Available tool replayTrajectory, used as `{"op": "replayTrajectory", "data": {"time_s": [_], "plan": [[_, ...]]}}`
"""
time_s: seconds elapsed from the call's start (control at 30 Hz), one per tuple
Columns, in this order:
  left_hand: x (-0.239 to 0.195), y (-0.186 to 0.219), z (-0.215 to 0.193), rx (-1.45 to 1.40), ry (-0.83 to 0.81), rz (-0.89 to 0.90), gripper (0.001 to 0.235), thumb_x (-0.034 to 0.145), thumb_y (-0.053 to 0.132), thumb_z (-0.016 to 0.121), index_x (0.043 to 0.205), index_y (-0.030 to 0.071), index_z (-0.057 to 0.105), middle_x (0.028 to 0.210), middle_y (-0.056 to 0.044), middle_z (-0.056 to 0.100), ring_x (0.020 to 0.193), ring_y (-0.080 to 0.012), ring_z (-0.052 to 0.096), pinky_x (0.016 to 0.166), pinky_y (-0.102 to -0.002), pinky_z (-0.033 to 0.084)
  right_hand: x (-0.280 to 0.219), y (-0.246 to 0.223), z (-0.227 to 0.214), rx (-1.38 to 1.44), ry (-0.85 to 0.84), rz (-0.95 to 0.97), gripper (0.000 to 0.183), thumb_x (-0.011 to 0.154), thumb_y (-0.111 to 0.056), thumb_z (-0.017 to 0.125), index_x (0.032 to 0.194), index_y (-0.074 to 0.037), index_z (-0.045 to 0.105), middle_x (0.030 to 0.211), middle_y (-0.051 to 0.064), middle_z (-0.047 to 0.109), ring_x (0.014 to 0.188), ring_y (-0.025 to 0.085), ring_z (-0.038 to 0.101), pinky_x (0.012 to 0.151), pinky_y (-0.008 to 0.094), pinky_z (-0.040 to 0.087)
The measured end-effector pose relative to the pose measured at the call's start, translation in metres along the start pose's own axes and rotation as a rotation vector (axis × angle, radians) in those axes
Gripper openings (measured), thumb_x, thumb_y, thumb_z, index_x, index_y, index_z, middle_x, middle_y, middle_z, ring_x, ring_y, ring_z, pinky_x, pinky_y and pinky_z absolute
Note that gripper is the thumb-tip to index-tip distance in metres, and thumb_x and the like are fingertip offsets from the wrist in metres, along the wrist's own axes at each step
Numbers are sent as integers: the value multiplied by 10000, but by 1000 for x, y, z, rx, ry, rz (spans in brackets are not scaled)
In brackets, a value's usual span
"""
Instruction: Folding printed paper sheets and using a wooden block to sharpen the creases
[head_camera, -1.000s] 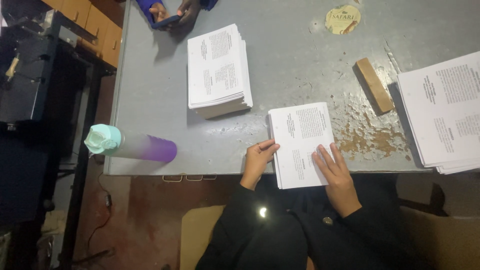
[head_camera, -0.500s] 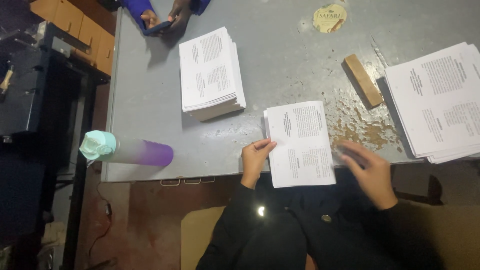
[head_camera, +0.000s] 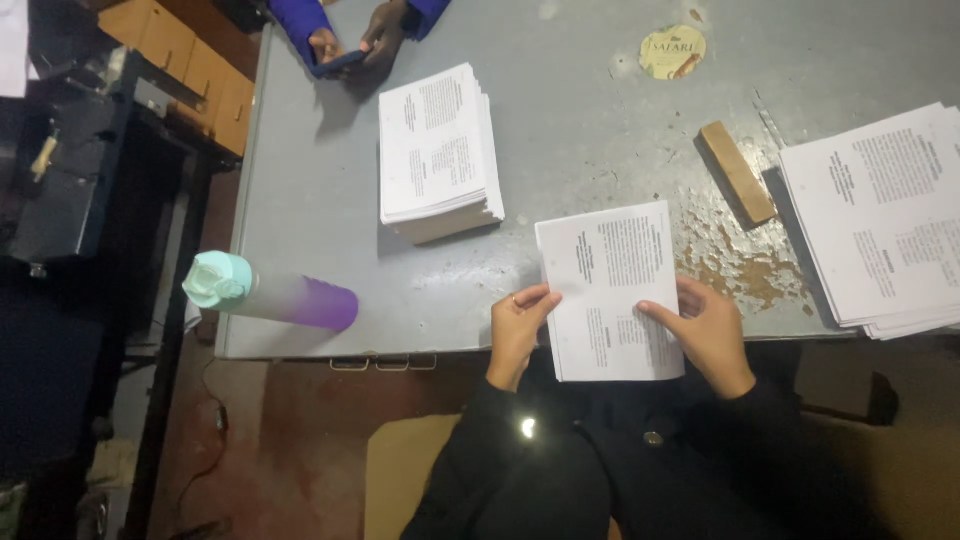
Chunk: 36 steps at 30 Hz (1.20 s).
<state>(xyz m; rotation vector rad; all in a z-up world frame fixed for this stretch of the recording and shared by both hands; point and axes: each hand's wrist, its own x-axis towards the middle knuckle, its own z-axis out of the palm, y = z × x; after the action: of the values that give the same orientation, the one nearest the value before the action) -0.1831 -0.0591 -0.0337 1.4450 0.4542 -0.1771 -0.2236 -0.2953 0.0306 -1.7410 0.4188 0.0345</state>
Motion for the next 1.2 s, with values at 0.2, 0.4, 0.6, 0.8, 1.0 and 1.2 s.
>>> {"op": "replayTrajectory", "data": {"time_s": [0.2,0.4,0.6,0.8,1.0,1.2], "plan": [[-14,-4,-16,28,58,174,414,779,95,919,1134,-48,760,903,-104,788,774,-83,667,733,-233,618,-15,-11,-19,95,34,40,475,757,-113,915,1187,2,751,991,206,776,935,221,717,845,387,577],[-22,-18,-24,27,116,214,290,805,47,882,1069,-19,782,855,-73,780,772,-59,633,726,-229,606,-45,-57,-28,95,59,57,419,714,-76,924,1104,3,792,928,218,798,884,213,741,779,357,597],[-18,-47,-31,-199,94,259,201,832,-28,826,1015,11,751,822,-86,797,665,-94,709,588,-222,615,-58,-62,-32,50,127,35,274,733,-94,926,977,-38,814,828,175,811,845,219,781,735,340,607],[-2,-83,-47,-305,46,237,178,856,-51,792,1013,7,733,806,-87,785,671,-131,728,601,-250,618,-65,-57,-29,129,100,32,233,726,-42,911,931,10,813,792,201,814,815,173,756,748,334,605],[-16,-88,-42,-467,37,168,202,853,15,817,945,131,681,839,-9,732,753,-106,672,700,-247,537,-89,-65,-36,153,75,-69,121,800,-95,827,886,-13,849,927,70,856,787,61,691,738,208,599],[-39,-58,-32,-433,-52,236,298,904,43,782,782,162,538,700,73,512,683,-48,497,665,-234,423,-98,-64,-35,11,179,-283,81,811,-104,826,871,-50,823,857,10,830,741,-2,669,715,150,580]]}}
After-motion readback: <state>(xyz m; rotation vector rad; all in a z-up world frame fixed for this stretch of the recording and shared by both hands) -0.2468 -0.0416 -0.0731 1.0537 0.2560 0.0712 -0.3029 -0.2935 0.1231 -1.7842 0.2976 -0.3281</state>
